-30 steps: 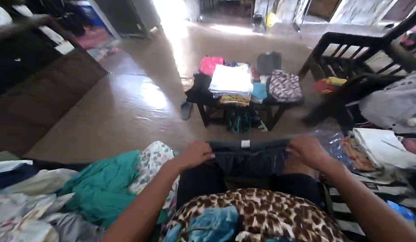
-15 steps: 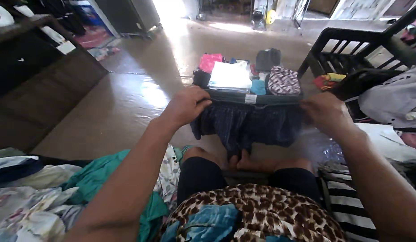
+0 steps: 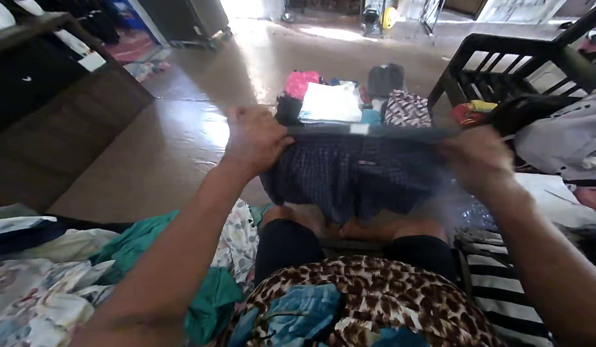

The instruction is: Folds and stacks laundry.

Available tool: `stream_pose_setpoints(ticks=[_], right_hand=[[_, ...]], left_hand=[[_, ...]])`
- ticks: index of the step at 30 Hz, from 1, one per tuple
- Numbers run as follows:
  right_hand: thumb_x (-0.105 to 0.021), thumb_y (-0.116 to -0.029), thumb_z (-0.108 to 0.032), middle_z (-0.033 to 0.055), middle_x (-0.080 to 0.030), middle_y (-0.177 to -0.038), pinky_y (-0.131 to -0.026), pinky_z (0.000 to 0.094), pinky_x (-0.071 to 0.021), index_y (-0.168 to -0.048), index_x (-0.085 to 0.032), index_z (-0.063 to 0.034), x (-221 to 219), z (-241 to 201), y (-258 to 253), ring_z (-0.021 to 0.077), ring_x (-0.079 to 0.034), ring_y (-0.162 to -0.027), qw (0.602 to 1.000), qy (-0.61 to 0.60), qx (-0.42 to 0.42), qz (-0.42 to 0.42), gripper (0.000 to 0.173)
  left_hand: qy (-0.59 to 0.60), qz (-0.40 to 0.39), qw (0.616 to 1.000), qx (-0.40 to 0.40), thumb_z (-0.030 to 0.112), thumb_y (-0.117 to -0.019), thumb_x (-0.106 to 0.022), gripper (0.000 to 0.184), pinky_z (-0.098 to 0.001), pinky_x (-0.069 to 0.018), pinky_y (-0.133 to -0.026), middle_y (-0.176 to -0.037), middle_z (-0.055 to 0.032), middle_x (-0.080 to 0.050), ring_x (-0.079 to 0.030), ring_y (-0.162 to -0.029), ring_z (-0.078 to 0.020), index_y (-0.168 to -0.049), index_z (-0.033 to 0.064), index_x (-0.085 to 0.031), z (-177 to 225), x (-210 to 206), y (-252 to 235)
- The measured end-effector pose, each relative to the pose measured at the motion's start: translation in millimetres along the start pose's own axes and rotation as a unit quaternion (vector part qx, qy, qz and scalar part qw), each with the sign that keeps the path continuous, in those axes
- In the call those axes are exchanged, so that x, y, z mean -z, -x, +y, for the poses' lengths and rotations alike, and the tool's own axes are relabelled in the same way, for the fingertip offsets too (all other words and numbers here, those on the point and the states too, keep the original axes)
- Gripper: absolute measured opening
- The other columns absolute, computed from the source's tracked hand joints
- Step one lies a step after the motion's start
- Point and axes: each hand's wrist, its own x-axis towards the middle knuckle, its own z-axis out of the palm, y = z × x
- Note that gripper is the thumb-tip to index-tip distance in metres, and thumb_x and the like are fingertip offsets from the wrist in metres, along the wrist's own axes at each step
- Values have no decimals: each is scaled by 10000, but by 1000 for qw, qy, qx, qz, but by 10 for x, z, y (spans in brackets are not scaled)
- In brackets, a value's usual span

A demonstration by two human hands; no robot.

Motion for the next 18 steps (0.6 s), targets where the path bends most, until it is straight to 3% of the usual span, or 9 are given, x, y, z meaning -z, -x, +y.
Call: stream_pose_setpoints(ticks=[1,3,5,8,13,16,18], right_hand=[[-655,-977,-63,285,-690,-1006,-922,623,-523,-1025,-706,64,-122,96,71,490,-665,-1017,998,1,-8,-66,146],[-678,-965,-47,269,-700,-1036,-954,619,-517,-1004,-713,61,-225,209,111,478,-661,-1065,991,0,-46,-127,120],[-679,-962,-48,282,-700,-1034,-949,609,-522,-1003,-707,83,-176,145,92,481,-666,-1060,994,-20,-52,-96,140],[-633,-989,-104,267,-699,-1021,-932,555,-548,-1026,-703,75,-186,25,98,452,-682,-1019,998,-54,-13,-29,195],[-647,-987,-73,260,-695,-1036,-870,547,-570,-1052,-733,48,-163,-12,5,429,-690,-986,996,-61,-38,-47,161],[-686,-953,-60,269,-646,-1150,-870,513,-579,-1027,-744,43,-131,-70,10,394,-680,-995,995,-88,-41,-39,139],[-701,-941,-73,280,-628,-1224,-915,517,-563,-988,-739,45,-127,-78,19,402,-668,-1050,993,-103,-39,-43,133]], left_hand=[[11,-69,998,4,263,-1009,-608,290,-770,-367,-942,-977,-240,-706,-606,-1126,-528,-957,7,-736,-93,-103,83],[15,-109,994,-18,284,-1000,-609,281,-724,-403,-904,-945,-189,-703,-626,-1081,-475,-931,45,-740,-201,-244,190],[56,-75,995,-18,258,-999,-596,296,-671,-428,-908,-951,-211,-701,-647,-1057,-452,-916,7,-729,-155,-284,206],[131,-49,990,22,141,-980,-626,231,-561,-540,-920,-1036,-262,-708,-690,-1033,-433,-951,-66,-723,24,-209,152],[180,-14,983,36,112,-947,-678,172,-453,-544,-853,-968,-224,-657,-658,-929,-340,-928,-51,-730,25,-97,25],[247,8,965,94,124,-901,-727,163,-303,-532,-858,-1102,-203,-603,-616,-962,-197,-901,-38,-709,59,-17,0],[266,-2,955,131,111,-887,-744,161,-268,-551,-843,-1211,-199,-600,-636,-969,-147,-917,-39,-693,82,51,-26]])
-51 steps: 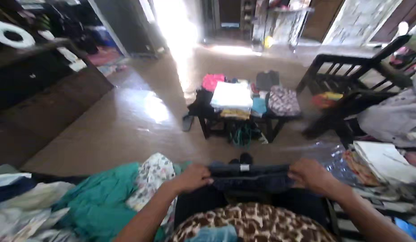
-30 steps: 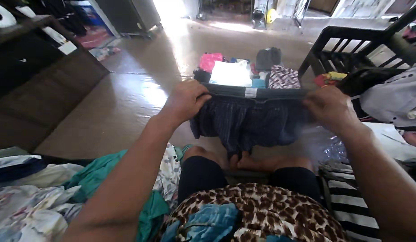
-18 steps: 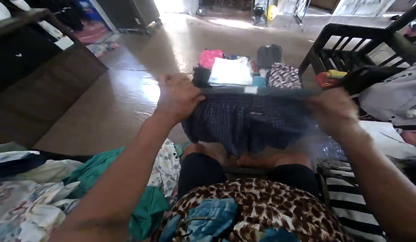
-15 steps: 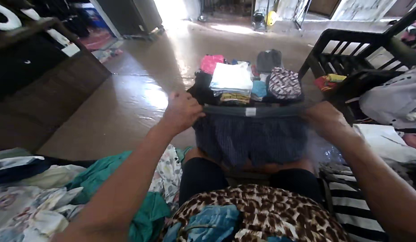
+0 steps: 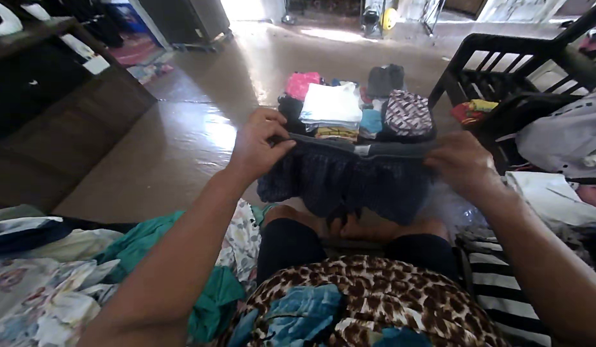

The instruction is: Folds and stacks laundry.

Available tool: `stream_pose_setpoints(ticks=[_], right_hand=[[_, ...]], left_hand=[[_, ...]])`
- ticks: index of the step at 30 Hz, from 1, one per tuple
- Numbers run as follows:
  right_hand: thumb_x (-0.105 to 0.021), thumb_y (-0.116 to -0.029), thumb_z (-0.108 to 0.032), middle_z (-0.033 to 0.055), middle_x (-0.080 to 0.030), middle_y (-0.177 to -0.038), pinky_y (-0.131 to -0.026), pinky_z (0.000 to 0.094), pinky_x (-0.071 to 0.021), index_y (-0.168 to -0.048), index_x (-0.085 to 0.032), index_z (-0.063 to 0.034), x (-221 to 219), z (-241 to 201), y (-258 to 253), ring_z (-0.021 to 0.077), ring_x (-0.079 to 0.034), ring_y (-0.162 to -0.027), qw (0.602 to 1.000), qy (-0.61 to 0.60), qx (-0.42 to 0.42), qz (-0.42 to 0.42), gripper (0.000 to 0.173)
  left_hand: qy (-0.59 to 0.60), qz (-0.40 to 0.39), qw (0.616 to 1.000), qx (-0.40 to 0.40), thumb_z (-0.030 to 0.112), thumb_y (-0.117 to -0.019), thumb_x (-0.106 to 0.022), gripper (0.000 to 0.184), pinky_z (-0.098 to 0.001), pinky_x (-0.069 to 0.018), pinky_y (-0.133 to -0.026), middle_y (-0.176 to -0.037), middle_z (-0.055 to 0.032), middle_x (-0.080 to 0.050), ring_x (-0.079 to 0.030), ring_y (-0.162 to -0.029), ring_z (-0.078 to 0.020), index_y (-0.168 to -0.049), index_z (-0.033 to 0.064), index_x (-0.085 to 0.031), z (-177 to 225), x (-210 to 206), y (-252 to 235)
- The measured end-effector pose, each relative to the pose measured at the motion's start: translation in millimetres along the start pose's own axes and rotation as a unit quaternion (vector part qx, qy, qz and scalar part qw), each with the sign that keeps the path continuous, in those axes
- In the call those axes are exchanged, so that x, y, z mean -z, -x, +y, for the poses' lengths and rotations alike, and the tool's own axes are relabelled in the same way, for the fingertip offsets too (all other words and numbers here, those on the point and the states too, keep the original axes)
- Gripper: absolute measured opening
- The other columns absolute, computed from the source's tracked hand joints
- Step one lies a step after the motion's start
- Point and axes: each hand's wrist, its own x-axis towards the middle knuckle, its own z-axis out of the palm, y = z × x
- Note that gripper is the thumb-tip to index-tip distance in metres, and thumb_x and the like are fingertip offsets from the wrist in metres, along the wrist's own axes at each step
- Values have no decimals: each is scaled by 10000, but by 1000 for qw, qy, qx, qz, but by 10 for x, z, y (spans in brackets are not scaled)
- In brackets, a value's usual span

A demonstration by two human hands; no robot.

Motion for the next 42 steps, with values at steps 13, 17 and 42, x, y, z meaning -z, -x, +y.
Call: stream_pose_setpoints(ticks=[13,17,42], right_hand=[[-664,-974,-106,93,-657,-1006,-744,281,-566,-1153,-595,-7,214,-237,-70,80,-634,-803,977,-172,-128,-8,215],[-714,-920,-64,146,-673,-1065,-823,298,-562,-1101,-656,37,123,-277,-164,129,-654,-909,980,-180,-90,-7,215],[-634,-941,-33,193,-688,-1081,-911,380,-583,-1084,-717,0,-1038,-1042,229,291,-690,-1023,971,-226,34,-65,168]], left_hand=[[39,-353,929,-106,-57,-739,-690,603,-479,-584,-853,-1358,-91,-598,-642,-1126,-257,-1251,259,-736,479,60,26],[-52,-550,832,-53,-85,-748,-748,1044,-610,-551,-738,-1473,-218,-476,-657,-1006,-421,-1576,422,-364,731,-361,204],[444,-126,783,418,-82,-907,-559,1053,-354,-574,-683,-1454,-171,-475,-663,-928,-211,-1626,356,72,696,-1320,453]])
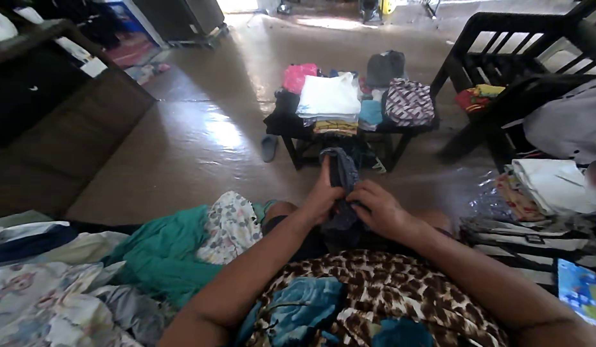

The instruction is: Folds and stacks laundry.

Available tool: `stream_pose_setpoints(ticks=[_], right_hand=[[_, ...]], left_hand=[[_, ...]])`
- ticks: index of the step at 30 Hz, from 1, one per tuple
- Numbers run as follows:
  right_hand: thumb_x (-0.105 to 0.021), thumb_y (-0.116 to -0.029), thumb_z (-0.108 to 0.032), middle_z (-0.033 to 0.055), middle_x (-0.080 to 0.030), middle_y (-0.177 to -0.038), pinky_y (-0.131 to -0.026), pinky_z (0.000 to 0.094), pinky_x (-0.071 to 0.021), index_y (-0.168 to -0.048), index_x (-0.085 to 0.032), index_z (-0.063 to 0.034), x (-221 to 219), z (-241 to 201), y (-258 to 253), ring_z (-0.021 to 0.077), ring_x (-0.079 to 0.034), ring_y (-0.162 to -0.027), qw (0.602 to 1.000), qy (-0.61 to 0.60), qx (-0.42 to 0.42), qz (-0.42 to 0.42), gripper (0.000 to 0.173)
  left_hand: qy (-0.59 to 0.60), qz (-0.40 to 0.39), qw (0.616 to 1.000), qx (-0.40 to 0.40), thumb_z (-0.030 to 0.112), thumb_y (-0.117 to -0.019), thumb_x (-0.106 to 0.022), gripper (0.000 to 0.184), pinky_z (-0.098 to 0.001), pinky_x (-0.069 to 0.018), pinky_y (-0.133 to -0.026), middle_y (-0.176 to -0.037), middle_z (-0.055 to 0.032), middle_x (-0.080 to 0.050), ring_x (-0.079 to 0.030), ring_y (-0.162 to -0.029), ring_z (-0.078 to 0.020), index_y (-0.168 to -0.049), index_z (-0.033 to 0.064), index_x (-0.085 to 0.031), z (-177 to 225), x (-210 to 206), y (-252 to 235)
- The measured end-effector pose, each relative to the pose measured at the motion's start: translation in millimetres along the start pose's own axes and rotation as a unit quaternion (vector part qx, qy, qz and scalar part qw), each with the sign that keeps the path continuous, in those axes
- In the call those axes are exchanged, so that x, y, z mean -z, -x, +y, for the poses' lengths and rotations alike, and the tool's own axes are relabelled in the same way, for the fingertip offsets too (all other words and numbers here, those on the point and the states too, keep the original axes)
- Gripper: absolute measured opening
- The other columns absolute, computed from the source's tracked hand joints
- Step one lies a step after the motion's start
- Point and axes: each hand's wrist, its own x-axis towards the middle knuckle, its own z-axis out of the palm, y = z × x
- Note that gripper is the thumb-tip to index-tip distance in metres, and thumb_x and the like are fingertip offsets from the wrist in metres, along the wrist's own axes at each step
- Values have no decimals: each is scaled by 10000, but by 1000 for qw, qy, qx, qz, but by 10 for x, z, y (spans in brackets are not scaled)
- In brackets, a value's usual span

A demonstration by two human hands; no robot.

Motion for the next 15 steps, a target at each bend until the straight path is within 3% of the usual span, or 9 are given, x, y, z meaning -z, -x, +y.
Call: stream_pose_setpoints(ticks=[3,6,8,10,12,15], right_hand=[[-638,-939,-36,194,-687,-1122,-940,367,-574,-1125,-702,0,-55,2,23,289,-683,-1064,1000,-11,1,25,200],[-643,-947,-71,197,-688,-1164,-966,364,-560,-1187,-674,7,-120,-4,55,296,-678,-1092,999,-10,23,31,254],[-634,-960,-88,190,-698,-1186,-1017,387,-530,-1217,-658,7,-150,-32,62,315,-668,-1130,999,-9,49,4,275],[-624,-968,-79,195,-688,-1233,-1065,422,-496,-1234,-649,11,-182,-69,69,345,-645,-1182,996,-23,71,-39,282],[-624,-969,-66,208,-668,-1282,-1104,429,-469,-1240,-657,18,-202,-97,86,353,-617,-1242,993,-54,74,-71,286],[-592,-993,-54,199,-663,-1307,-1111,416,-469,-1203,-693,8,-143,-89,99,335,-611,-1269,987,-85,90,-102,242]], left_hand=[[10,2,999,-41,-78,-885,-552,1072,-386,-592,-767,-1528,-151,-416,-657,-1068,-225,-1622,366,88,-59,20,28],[72,-9,995,-73,-68,-884,-482,1020,-416,-542,-980,-1611,-98,-332,-568,-1279,-203,-1629,355,73,-85,46,86],[96,-9,991,-90,71,-956,-412,864,-374,-537,-968,-1591,-70,-359,-579,-1239,-155,-1633,357,43,-101,53,117],[64,4,993,-98,263,-1031,-464,792,-351,-533,-971,-1586,-53,-372,-575,-1231,-129,-1635,345,42,-134,66,115],[16,45,994,-94,190,-1011,-608,888,-401,-523,-1028,-1614,-87,-347,-553,-1307,-176,-1644,301,5,-127,65,111],[-92,60,988,-111,53,-987,-618,878,-402,-447,-1127,-1667,-88,-265,-448,-1423,-178,-1654,205,-67,-59,204,107]])
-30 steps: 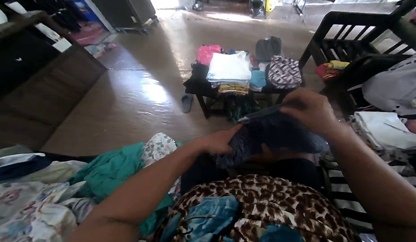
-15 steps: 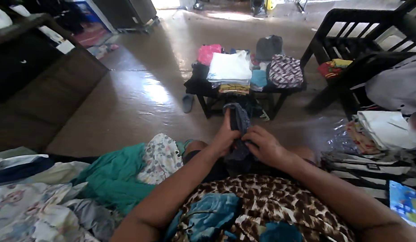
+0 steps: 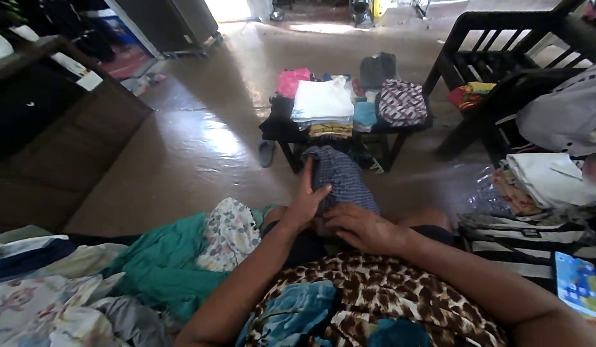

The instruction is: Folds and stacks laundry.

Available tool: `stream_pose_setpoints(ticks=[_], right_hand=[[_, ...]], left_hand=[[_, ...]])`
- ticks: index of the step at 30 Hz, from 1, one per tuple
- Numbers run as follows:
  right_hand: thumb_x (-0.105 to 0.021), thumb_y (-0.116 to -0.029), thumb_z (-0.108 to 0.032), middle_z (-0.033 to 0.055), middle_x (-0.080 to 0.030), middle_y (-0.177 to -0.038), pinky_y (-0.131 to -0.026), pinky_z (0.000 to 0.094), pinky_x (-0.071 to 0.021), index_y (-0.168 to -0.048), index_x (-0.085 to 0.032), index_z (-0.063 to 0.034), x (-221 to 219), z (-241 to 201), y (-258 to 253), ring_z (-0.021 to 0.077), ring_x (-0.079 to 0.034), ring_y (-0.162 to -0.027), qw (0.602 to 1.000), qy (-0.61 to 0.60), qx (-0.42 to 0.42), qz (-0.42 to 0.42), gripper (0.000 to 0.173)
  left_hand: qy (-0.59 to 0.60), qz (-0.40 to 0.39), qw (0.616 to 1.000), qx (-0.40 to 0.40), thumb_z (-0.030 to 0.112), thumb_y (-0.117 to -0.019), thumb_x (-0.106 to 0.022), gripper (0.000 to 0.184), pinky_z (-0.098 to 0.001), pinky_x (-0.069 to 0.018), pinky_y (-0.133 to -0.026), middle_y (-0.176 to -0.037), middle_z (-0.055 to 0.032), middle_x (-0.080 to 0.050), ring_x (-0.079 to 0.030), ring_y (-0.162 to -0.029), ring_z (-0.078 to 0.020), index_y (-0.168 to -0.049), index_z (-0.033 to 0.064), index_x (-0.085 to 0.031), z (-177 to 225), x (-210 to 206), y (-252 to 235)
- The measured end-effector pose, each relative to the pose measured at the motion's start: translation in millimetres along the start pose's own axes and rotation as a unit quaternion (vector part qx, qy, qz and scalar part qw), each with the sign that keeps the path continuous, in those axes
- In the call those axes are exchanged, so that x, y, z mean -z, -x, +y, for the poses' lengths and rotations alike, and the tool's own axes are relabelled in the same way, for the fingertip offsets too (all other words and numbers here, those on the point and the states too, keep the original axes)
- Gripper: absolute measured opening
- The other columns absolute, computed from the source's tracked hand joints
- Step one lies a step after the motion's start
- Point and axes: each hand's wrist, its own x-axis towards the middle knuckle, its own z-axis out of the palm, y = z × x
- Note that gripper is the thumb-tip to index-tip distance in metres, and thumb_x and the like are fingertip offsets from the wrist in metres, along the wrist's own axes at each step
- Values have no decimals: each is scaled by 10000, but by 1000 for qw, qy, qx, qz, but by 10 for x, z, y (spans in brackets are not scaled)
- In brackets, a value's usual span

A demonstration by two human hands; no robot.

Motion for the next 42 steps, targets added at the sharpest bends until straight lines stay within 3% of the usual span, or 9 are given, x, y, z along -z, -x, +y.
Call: stream_pose_setpoints(ticks=[5,8,11,17,23,28,35,39,42], right_hand=[[-566,-989,-47,163,-725,-1119,-944,377,-574,-1096,-728,22,205,203,202,242,-704,-1049,983,9,-123,137,207],[-521,-1056,-94,168,-668,-1225,-943,403,-557,-1250,-639,20,420,378,268,224,-673,-1070,908,-106,-371,163,254],[-449,-1103,-195,160,-616,-1339,-982,422,-531,-1360,-577,-27,423,632,373,238,-639,-1152,842,-213,-466,170,333],[-339,-1126,-360,182,-553,-1430,-1045,476,-498,-1478,-474,-68,300,800,450,276,-582,-1270,795,-282,-479,244,477],[-156,-1098,-538,54,-699,-868,-712,318,-593,-1113,-632,-63,387,693,486,137,-688,-776,712,-461,-481,221,672],[-205,-1105,-526,71,-671,-1049,-811,348,-569,-1311,-552,-65,451,747,555,158,-668,-933,719,-454,-505,151,613],[-328,-1121,-306,61,-683,-1053,-894,332,-564,-1226,-592,-25,367,769,491,132,-668,-975,750,-486,-418,164,399],[-413,-1096,-211,27,-683,-903,-769,316,-590,-1076,-574,-93,367,718,509,121,-681,-822,713,-514,-442,181,200],[-494,-1022,-176,40,-692,-1044,-810,328,-606,-1408,-453,-174,373,754,584,131,-700,-896,739,-529,-404,104,387]], left_hand=[[-254,-126,958,-51,47,-976,-600,726,-451,-401,-1155,-1603,-128,-405,-473,-1413,-214,-1618,100,-265,365,566,122],[-305,-173,927,-131,104,-932,-599,607,-342,-497,-1056,-1398,-101,-601,-600,-1225,-89,-1517,51,-443,493,865,209],[-306,-195,909,-203,88,-894,-609,466,-223,-521,-967,-1206,-27,-677,-619,-1074,18,-1356,27,-596,693,1037,278],[-280,-242,876,-309,220,-959,-620,188,-119,-534,-850,-1032,145,-667,-606,-979,103,-1139,205,-668,1008,1227,320],[-272,-268,862,-333,239,-1005,-591,221,-111,-530,-866,-1083,157,-660,-600,-1012,112,-1220,228,-639,1038,1347,292],[-288,-259,862,-328,152,-950,-579,176,-123,-528,-818,-967,64,-660,-610,-920,66,-1106,114,-653,1064,1335,320],[-287,-284,845,-350,220,-1007,-565,191,-112,-521,-866,-1051,125,-660,-598,-1005,99,-1177,192,-647,1038,1351,305],[-280,-278,856,-333,240,-990,-587,173,-102,-523,-841,-1040,159,-661,-595,-989,118,-1145,215,-660,998,1439,341],[-272,-268,867,-321,233,-988,-609,209,-112,-531,-866,-1088,174,-665,-599,-1023,111,-1189,246,-664,970,1455,373]])
